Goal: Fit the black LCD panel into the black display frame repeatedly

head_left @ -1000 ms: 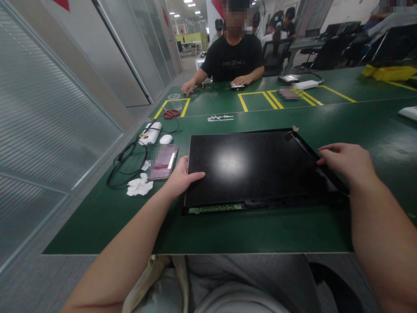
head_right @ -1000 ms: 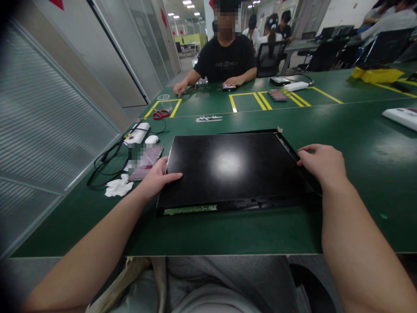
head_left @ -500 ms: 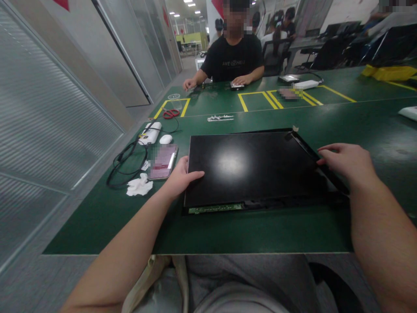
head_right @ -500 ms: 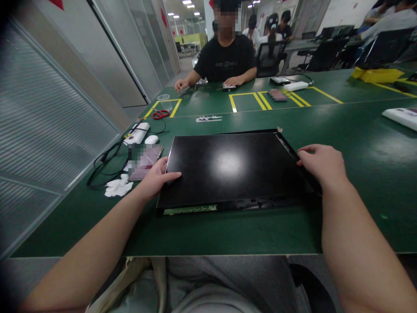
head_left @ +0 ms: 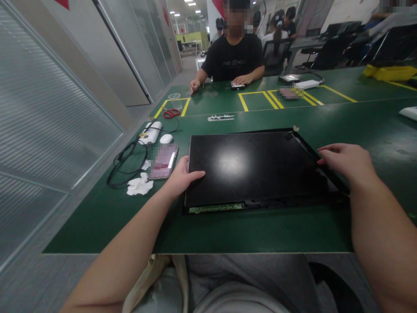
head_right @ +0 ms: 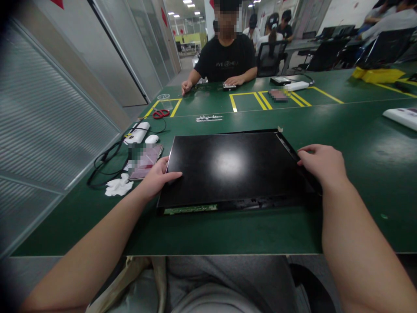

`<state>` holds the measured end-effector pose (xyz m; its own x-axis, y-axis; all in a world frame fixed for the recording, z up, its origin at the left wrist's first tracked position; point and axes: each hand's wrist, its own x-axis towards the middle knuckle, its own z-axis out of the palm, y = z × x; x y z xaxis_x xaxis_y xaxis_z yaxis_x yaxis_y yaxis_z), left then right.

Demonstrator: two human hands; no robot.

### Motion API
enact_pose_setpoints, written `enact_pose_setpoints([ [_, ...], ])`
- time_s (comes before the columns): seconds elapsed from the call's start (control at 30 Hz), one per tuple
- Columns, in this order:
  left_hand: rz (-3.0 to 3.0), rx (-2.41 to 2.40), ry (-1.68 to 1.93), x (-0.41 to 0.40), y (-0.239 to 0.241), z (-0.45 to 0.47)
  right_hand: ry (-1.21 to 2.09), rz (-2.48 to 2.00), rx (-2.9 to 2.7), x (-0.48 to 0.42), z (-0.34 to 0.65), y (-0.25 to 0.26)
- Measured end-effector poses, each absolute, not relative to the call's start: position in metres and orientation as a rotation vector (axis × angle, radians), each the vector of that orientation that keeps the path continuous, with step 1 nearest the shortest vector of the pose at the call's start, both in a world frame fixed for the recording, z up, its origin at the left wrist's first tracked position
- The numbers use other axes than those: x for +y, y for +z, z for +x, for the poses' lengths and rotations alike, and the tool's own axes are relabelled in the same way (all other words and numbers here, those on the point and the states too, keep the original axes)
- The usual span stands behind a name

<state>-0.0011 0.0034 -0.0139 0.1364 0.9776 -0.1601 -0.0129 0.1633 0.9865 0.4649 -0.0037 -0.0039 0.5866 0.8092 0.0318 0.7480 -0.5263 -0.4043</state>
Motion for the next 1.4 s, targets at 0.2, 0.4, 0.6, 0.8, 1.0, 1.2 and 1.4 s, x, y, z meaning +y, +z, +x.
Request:
enact_pose_setpoints([
  [0.2, 1.109, 1.153, 1.013, 0.004, -0.013, -0.001, 0.233, -2.45, -1.242, -0.005, 0.461, 0.0],
  [0.4, 1.047, 1.128, 1.046, 0.008, -0.019, -0.002, 0.238, -2.464, -1.228, -0.005, 0.461, -0.001],
  [0.6, 1.054, 1.139, 1.075, 0.011, -0.027, -0.004, 0.233, -2.44, -1.248, -0.001, 0.471, -0.011],
  [0.8, 1.042, 1.163, 1.078, 0.011, -0.029, -0.004, 0.219, -2.425, -1.273, 0.0, 0.473, -0.011],
  [1.0, 1.054, 1.178, 1.083, 0.01, -0.026, -0.003, 0.245, -2.478, -1.227, -0.004, 0.461, -0.001],
  [1.2, 1.052, 1.173, 1.054, 0.009, -0.023, -0.003, 0.269, -2.457, -1.23, -0.005, 0.459, 0.0],
  [1.4, 1.047, 1.178, 1.063, 0.009, -0.023, -0.002, 0.273, -2.472, -1.226, -0.003, 0.463, -0.002],
])
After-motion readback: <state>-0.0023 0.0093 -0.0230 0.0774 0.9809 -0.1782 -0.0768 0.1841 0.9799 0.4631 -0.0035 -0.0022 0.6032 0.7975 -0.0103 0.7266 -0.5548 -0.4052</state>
